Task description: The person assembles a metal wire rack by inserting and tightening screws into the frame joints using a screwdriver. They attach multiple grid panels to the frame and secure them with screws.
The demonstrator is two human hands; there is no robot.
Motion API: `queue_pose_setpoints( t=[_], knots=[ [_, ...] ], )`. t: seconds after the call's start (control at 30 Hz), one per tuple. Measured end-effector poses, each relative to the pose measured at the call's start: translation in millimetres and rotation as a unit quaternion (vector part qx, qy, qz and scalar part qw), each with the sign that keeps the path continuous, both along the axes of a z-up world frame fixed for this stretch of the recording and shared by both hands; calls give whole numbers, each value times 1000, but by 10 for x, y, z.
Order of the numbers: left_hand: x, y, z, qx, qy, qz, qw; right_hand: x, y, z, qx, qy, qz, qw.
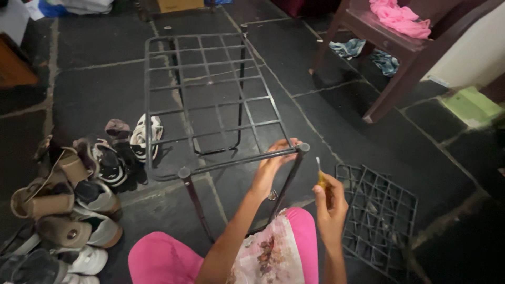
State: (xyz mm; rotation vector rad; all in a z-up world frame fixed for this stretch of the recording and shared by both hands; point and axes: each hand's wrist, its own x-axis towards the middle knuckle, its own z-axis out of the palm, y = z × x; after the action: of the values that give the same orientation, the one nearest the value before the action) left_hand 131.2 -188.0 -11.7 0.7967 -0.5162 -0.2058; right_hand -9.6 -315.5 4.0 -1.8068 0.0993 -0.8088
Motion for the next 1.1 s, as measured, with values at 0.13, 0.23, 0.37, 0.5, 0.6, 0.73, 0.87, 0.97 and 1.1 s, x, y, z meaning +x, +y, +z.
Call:
queue_pose_setpoints(
  t=[0.13,0.23,0.37,0.5,0.6,0.73,0.87,0.97,1.1],
  knots=[
    [21,-230,-66,-81,-7,-121,989,-14,-1,267,-118,-10,-50,992],
    [27,-308,-107,-133,39,-131,982,-92,-2,463,-129,-17,-33,991],
    [68,-320,-128,-122,49,-84,988,-213,18,684,-189,-1,-29,982],
    [85,-327,-147,-138,52,-79,986,-277,39,853,-278,16,-43,960],
    [122,-329,-133,-136,44,-97,985,-285,62,955,-306,14,-58,950],
    [177,-322,-125,-180,43,-168,968,-265,89,1019,-354,19,-79,932],
    [208,-351,-120,-165,51,-167,971,-245,81,1023,-391,-7,-80,917],
    [205,-378,-146,-172,35,-165,971,-244,65,1000,-428,-16,-102,898],
    [192,-406,-167,-161,59,-146,974,-240,64,997,-461,-25,-125,878]
  ],
)
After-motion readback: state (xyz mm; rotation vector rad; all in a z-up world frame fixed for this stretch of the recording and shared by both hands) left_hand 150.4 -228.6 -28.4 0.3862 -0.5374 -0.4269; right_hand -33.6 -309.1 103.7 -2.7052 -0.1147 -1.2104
